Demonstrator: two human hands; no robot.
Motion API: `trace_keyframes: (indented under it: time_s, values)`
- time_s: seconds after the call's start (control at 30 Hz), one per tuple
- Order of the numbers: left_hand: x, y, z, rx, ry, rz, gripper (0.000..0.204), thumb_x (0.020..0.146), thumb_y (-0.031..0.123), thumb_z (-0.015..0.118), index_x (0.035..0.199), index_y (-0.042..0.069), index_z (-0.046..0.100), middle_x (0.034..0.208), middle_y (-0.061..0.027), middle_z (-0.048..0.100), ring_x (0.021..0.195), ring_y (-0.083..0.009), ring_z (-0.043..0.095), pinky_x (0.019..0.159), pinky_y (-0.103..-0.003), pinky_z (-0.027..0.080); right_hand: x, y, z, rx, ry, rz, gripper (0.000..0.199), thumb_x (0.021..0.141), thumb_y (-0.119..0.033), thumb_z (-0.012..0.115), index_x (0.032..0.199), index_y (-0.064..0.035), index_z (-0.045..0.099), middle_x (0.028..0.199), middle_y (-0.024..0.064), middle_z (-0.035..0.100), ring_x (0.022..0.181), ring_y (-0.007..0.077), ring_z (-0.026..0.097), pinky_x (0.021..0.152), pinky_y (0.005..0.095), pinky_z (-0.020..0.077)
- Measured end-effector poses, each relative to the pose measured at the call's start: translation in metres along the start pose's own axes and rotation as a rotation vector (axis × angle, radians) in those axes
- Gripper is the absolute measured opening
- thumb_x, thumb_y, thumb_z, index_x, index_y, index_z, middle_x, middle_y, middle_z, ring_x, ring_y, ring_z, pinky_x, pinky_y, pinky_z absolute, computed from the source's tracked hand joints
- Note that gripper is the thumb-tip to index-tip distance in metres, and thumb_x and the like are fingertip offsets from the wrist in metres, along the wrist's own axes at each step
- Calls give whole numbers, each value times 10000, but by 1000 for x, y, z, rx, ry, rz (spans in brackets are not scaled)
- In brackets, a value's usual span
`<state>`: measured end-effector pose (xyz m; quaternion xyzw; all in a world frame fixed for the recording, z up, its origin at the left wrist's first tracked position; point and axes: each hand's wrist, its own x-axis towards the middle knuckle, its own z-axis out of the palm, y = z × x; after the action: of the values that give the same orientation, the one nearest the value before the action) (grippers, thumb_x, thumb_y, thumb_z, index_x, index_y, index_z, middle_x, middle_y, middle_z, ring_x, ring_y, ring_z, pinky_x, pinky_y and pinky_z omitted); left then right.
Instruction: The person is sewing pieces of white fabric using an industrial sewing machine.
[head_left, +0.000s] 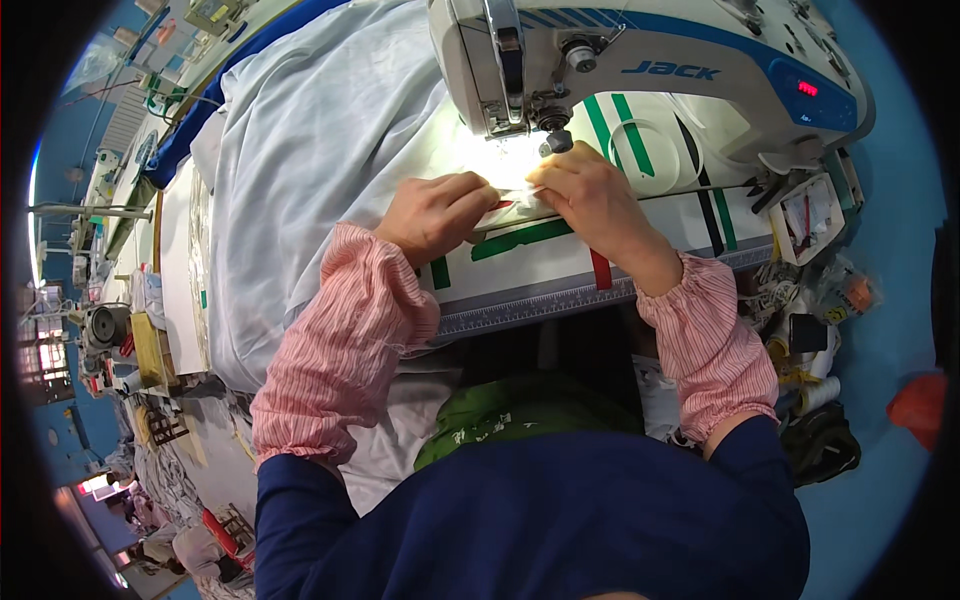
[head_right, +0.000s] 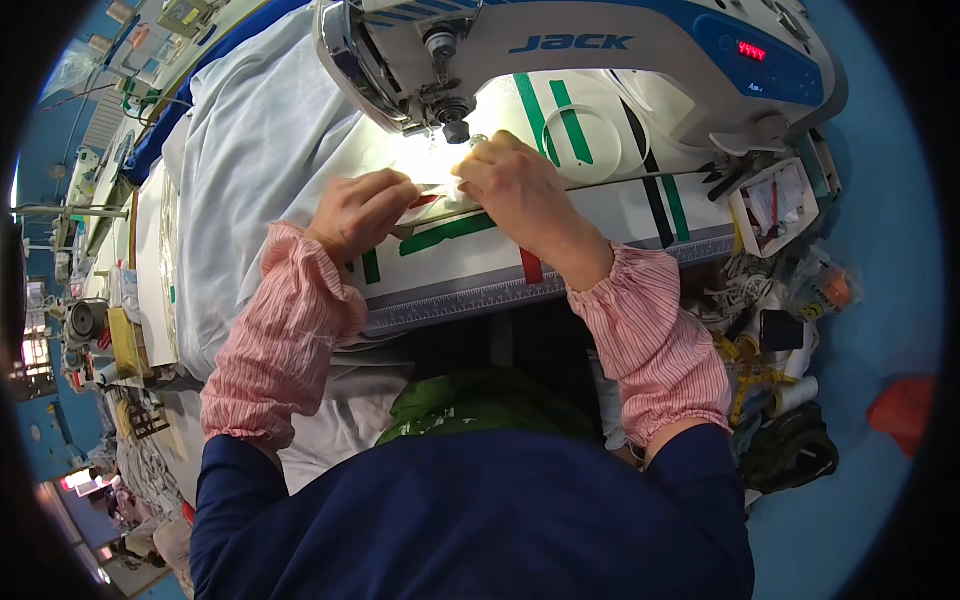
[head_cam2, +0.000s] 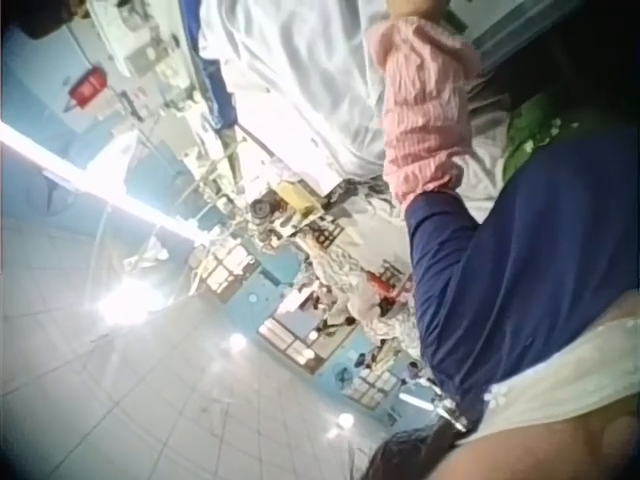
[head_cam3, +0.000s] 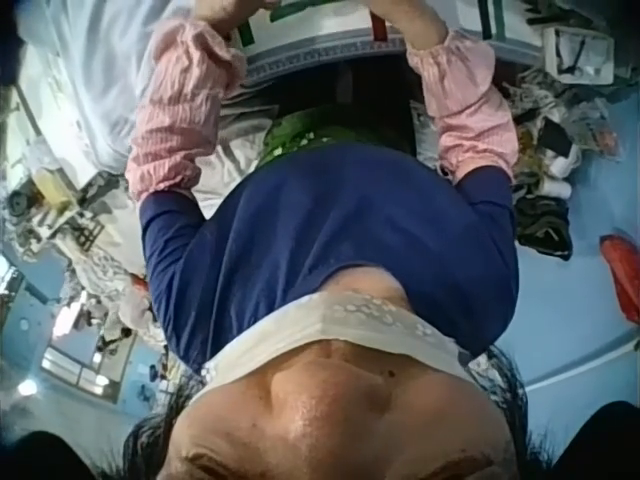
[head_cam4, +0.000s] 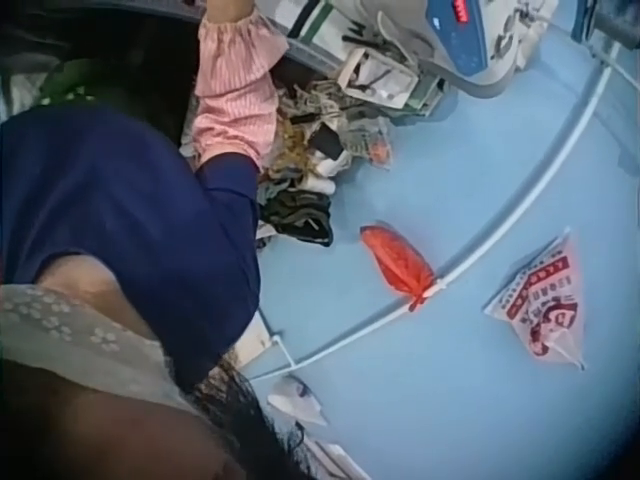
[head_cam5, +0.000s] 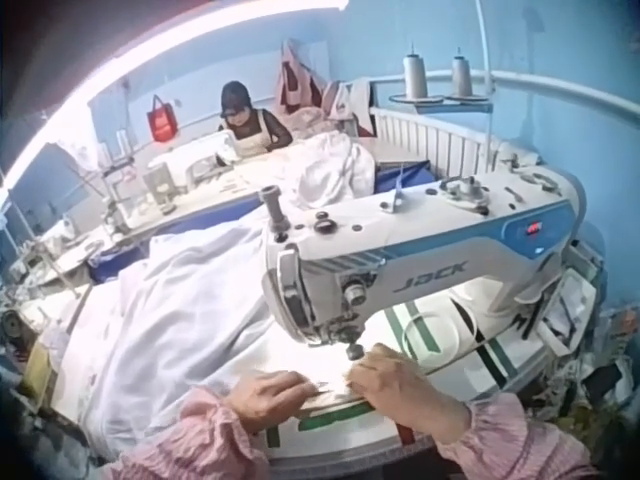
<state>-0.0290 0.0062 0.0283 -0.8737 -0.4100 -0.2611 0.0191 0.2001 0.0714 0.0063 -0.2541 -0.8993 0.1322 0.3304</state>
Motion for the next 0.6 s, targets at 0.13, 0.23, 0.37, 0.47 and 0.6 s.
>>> trace_keyframes:
  time_s: [0.13, 0.23, 0.37, 0.47, 0.6]
  values:
    - [-11, -21, -3, -33, -8, 153, 219, 716, 6, 710, 923, 34, 645, 878, -77, 626, 723, -233, 658, 565, -327, 529, 3, -2, -2, -45, -34, -24, 186, 753, -16, 703, 930, -71, 695, 872, 40, 652, 845, 206, 612, 743, 319, 519]
    - [-13, -32, -5, -43, -8, 188, 246, 697, -15, 715, 931, 18, 648, 908, -88, 632, 749, -232, 666, 584, -322, 542, 7, 4, -2, -78, -6, -34, 198, 741, -11, 696, 925, -83, 698, 884, 41, 655, 871, 204, 614, 754, 317, 524]
    - [-15, -35, -4, 87, 1, 65, 325, 706, -9, 695, 1021, 62, 661, 920, -70, 618, 738, -223, 658, 586, -321, 541, 17, 17, 2, -267, 85, -162, 183, 679, -100, 648, 835, -90, 743, 803, 32, 555, 893, 176, 561, 769, 306, 504]
    - [-14, -31, -2, 147, -79, -31, 340, 743, 16, 656, 1073, 100, 661, 921, -57, 594, 766, -210, 649, 619, -318, 538, 20, 20, 4, -367, 25, -178, 106, 641, -107, 652, 716, -87, 724, 854, 51, 556, 967, 197, 542, 816, 316, 482]
    - [-11, -25, -3, 190, -225, -106, 309, 792, 53, 604, 1090, 113, 662, 903, -46, 560, 807, -195, 634, 668, -310, 530, 17, 14, -2, -523, -43, -128, 220, 740, -37, 658, 949, -102, 667, 1008, 73, 645, 962, 251, 579, 772, 350, 499]
